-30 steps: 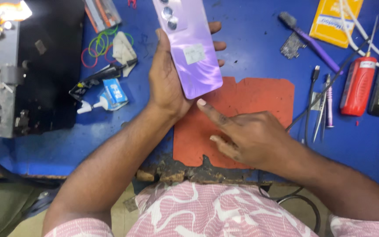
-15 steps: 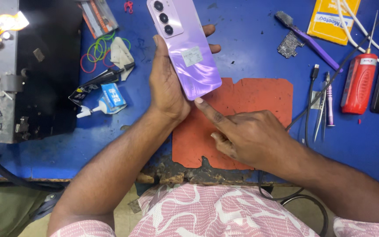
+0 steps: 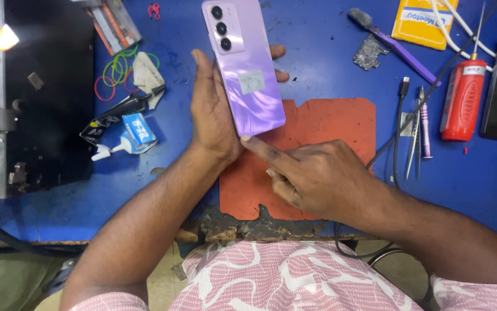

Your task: The person holds a purple smartphone and wipes the front and back surfaces with a small cloth. They rotate the device to clean different sides, then use a metal tool to scrape residue from the back label area. The phone remains on a red mat on a blue workbench.

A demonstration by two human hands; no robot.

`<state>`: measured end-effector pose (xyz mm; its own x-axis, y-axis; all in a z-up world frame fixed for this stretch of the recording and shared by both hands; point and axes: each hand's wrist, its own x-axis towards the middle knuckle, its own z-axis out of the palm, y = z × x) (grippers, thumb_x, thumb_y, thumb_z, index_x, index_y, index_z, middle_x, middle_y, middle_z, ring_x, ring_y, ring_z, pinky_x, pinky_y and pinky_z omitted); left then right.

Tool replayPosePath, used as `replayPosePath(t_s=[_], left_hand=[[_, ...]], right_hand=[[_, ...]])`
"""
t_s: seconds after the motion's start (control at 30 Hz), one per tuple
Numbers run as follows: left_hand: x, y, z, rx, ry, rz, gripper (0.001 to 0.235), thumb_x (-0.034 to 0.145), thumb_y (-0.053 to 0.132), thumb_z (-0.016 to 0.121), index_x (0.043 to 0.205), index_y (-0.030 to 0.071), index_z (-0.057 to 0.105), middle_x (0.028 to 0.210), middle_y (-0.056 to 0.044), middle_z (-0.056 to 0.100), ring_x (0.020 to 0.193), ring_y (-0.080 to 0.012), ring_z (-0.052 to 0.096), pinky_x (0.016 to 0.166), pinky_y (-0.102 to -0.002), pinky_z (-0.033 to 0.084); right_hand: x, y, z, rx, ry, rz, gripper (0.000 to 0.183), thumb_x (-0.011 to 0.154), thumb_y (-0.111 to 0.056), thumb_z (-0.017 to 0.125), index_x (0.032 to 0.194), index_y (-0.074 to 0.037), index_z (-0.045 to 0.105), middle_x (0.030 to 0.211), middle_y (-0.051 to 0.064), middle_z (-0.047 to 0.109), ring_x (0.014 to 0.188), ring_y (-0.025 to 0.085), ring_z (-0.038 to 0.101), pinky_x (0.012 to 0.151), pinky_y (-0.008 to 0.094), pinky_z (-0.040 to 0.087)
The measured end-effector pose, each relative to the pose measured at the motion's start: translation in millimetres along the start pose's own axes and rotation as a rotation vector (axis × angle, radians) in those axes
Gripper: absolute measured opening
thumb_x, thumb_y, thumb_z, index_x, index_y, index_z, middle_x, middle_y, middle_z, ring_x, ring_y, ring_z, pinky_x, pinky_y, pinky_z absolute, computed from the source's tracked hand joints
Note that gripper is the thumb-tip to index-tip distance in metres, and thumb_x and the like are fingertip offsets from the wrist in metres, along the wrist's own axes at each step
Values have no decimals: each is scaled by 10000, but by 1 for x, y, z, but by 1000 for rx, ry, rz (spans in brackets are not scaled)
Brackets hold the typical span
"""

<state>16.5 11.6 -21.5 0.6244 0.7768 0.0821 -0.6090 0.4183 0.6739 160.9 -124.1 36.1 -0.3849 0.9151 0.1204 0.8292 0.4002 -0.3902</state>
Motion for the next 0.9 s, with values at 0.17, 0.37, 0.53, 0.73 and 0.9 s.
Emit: replayPosePath(t_s=[0.17, 0.37, 0.53, 0.73, 0.9], left_hand=[[-4, -5, 7, -85, -42, -154, 873, 1053, 699, 209, 1544, 7, 415, 1404, -256, 592, 1152, -296, 677, 986, -455, 594], [-8, -8, 18, -53, -126, -290, 893, 1026, 700, 174, 1564, 11, 355, 1456, -247, 561, 1199, -307, 658, 1057, -491, 571], [-15, -11, 18, 17, -168, -380, 880, 1026, 682, 203, 1538, -14, 368, 1443, -231, 561, 1296, -294, 630, 1098, -465, 555], [-16, -19, 18, 90, -182, -433, 874, 1062, 696, 209, 1555, -1, 397, 1293, -196, 631, 1152, -276, 667, 1008, -399, 572], [-17, -18, 13, 80, -195, -422, 870, 1083, 685, 230, 1512, -37, 456, 1258, -270, 656, 1089, -310, 721, 969, -426, 589]], right_hand=[[2, 6, -3, 66, 110, 6, 708, 843, -109, 689, 1521, -133, 484, 653, 24, 686, 518, 217, 665, 473, 388, 542], [5, 14, -15, -60, 179, 65, 651, 838, -90, 700, 1473, -160, 575, 583, 34, 646, 490, 210, 648, 470, 385, 535], [5, 27, -25, -97, 237, 108, 590, 881, -112, 711, 1455, -184, 596, 610, 40, 655, 504, 214, 649, 465, 389, 519], [10, 46, -37, -139, 329, 195, 548, 925, -122, 695, 1461, -203, 617, 711, 36, 705, 506, 222, 638, 475, 380, 510], [9, 60, -39, -153, 378, 268, 524, 938, -99, 669, 1445, -230, 651, 647, 85, 641, 510, 247, 622, 508, 395, 510]])
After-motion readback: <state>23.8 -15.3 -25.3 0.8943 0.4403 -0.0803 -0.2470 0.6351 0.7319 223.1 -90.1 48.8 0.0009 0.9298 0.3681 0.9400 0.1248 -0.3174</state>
